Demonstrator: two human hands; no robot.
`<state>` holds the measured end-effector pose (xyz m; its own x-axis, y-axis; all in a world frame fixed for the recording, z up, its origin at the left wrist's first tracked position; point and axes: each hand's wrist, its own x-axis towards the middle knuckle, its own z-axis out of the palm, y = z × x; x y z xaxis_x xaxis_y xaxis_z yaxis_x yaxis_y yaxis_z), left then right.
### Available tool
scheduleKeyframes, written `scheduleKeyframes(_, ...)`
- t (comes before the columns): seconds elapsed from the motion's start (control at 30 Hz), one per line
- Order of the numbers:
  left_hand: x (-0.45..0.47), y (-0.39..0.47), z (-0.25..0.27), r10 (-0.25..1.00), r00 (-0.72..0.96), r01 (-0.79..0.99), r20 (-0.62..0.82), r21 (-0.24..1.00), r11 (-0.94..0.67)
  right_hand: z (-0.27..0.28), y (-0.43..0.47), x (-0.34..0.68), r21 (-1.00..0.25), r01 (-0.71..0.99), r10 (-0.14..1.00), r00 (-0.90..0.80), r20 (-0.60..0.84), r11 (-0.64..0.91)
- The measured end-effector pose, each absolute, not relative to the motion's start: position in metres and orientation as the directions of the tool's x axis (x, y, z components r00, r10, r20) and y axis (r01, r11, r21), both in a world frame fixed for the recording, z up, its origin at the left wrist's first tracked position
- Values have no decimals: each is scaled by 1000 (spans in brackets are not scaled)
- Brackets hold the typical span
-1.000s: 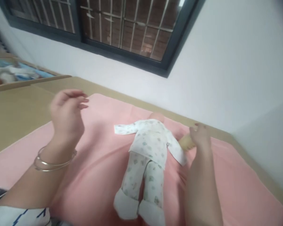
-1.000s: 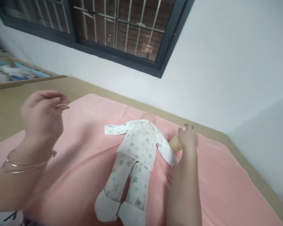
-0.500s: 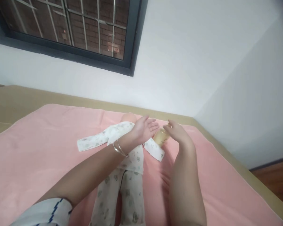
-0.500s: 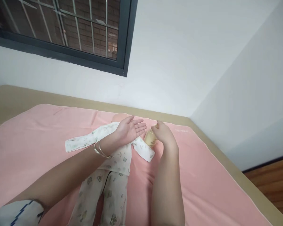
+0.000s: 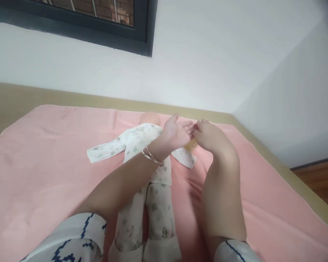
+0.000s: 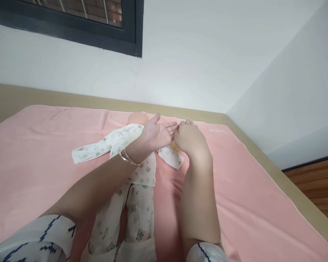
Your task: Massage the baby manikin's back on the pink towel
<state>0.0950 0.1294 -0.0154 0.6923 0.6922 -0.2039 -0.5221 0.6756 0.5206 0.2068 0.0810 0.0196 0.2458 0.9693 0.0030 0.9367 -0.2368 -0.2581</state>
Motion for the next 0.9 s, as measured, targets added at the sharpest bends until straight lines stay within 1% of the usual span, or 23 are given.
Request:
scheduleKeyframes(0.07,84,122,-15,690,692,-504,-211,543,672,17,82,207,-288,924,962,272,28,-253)
scheduleKeyframes(0.17,58,106,-11,701,678,-465,-222,609,643,14,80,206,-332,911,958,281,65,-245)
scheduleKeyframes(0.23,38,95,-6,711,672,-439,-209,661,609,15,77,201,-316,914,958,283,51,-253)
scheduleKeyframes(0.3,17,86,0,734,655,-429,-181,710,558,18,71,192,-270,921,954,299,27,-281)
scheduleKeyframes(0.37,-1,78,8,778,602,-427,-178,752,502,22,64,178,-259,927,958,286,21,-271)
scheduleKeyframes(0.43,-13,69,19,835,511,-421,-203,788,449,24,57,160,-348,924,975,205,90,-162)
scheduleKeyframes(0.5,-21,58,33,876,427,-415,-225,812,411,21,47,136,-471,881,966,75,246,52)
scheduleKeyframes(0.53,-24,50,40,883,407,-412,-233,816,405,17,41,123,-505,844,938,7,347,180)
scheduleKeyframes(0.57,-27,43,47,887,398,-416,-233,816,401,12,34,110,-505,809,894,-56,444,302)
scheduleKeyframes(0.6,-31,36,53,893,393,-427,-221,816,390,6,26,96,-479,776,842,-119,526,409)
scheduleKeyframes(0.67,-41,24,62,912,376,-454,-162,826,334,-7,5,69,-369,721,692,-210,691,587)
scheduleKeyframes(0.7,-47,20,65,921,369,-460,-127,836,299,-13,-6,58,-305,694,620,-256,742,652)
scheduleKeyframes(0.77,-58,17,65,930,365,-453,-50,863,224,-19,-26,43,-183,633,489,-350,799,752)
scheduleKeyframes(0.8,-60,17,62,935,355,-446,-17,876,185,-20,-34,38,-156,601,456,-385,802,784)
scheduleKeyframes(0.83,-60,18,57,949,314,-445,23,887,125,-20,-39,36,-151,575,445,-414,794,804)
scheduleKeyframes(0.9,-50,17,42,969,179,-411,171,908,-84,-17,-43,39,-205,543,470,-409,783,814)
